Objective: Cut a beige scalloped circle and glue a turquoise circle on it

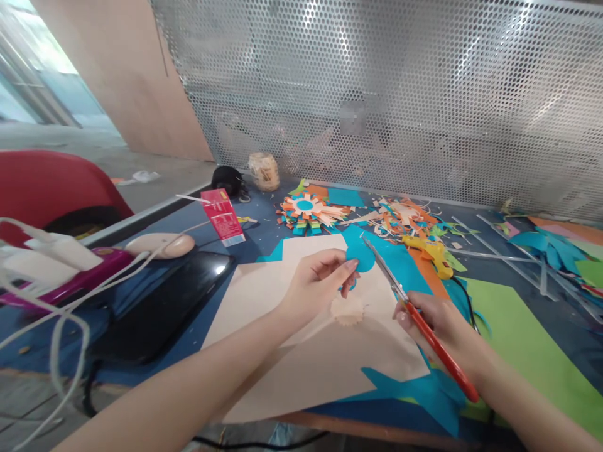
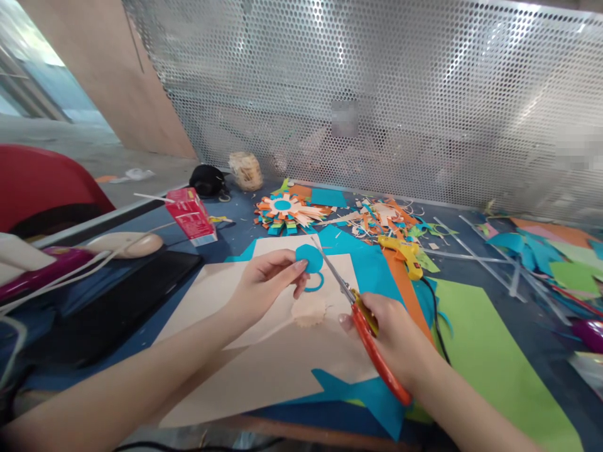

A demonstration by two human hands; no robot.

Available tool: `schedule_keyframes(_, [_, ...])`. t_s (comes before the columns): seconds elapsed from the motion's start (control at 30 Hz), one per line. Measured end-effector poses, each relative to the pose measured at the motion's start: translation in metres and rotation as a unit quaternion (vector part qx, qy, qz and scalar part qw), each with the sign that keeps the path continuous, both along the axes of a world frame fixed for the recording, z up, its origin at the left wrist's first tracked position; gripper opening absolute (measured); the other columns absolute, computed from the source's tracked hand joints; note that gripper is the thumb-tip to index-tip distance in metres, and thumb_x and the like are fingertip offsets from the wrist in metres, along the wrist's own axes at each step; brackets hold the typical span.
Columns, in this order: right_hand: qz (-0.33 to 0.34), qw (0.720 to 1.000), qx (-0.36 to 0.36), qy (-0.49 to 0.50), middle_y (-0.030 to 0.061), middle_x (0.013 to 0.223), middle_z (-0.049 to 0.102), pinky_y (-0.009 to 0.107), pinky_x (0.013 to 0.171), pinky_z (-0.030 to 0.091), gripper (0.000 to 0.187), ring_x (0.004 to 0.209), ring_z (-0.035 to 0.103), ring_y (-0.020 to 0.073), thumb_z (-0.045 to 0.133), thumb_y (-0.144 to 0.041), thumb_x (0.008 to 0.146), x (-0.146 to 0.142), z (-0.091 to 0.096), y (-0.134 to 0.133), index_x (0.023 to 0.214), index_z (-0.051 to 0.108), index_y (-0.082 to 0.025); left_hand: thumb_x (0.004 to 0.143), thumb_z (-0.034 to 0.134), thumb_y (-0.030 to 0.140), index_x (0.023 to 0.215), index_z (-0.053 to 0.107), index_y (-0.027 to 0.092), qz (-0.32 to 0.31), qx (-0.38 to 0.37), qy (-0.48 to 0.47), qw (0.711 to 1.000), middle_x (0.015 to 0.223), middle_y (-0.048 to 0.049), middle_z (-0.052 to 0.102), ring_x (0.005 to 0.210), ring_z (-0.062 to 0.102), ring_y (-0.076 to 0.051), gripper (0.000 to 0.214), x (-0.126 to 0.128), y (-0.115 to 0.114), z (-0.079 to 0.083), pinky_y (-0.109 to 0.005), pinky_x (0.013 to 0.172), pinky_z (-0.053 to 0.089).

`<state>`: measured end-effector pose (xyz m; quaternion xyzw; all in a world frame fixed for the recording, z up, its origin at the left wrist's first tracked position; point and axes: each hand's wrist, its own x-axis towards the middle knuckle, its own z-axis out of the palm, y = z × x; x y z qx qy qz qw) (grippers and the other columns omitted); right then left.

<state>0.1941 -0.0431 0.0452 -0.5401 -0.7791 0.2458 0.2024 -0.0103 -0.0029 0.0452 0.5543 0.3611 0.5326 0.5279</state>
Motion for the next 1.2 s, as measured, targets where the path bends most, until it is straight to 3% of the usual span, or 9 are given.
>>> schedule_keyframes(0.83, [-0.008, 1.0, 0.017, -0.001, 0.0005, 0.06, 0.053, 0.027, 0.048, 0.032, 0.029, 0.051, 0.045, 0.0142, 0.044, -0.043, 0.085, -0.0004, -0.0027, 0.0004, 0.075, 0.056, -0.019, 0.068, 0.072, 0.041, 0.058, 0.062, 0.014, -0.012, -0.029, -0.022, 0.999, 0.055, 0.0005, 0.058, 0.044, 0.05, -0.008, 0.03, 0.0019, -0.0004, 0.0012, -0.023, 0.044, 0.042])
schedule_keyframes(1.2, [-0.02, 1.0, 0.004, -0.009, -0.0006, 0.058, 0.051, 0.027, 0.049, 0.033, 0.037, 0.051, 0.045, 0.0154, 0.041, -0.053, 0.085, -0.0003, -0.001, 0.0008, 0.071, 0.054, -0.021, 0.068, 0.071, 0.039, 0.058, 0.062, 0.013, -0.014, -0.044, -0.016, 0.999, 0.053, 0.0005, 0.058, 0.043, 0.049, -0.007, 0.029, 0.0019, 0.0002, 0.0016, -0.024, 0.044, 0.04])
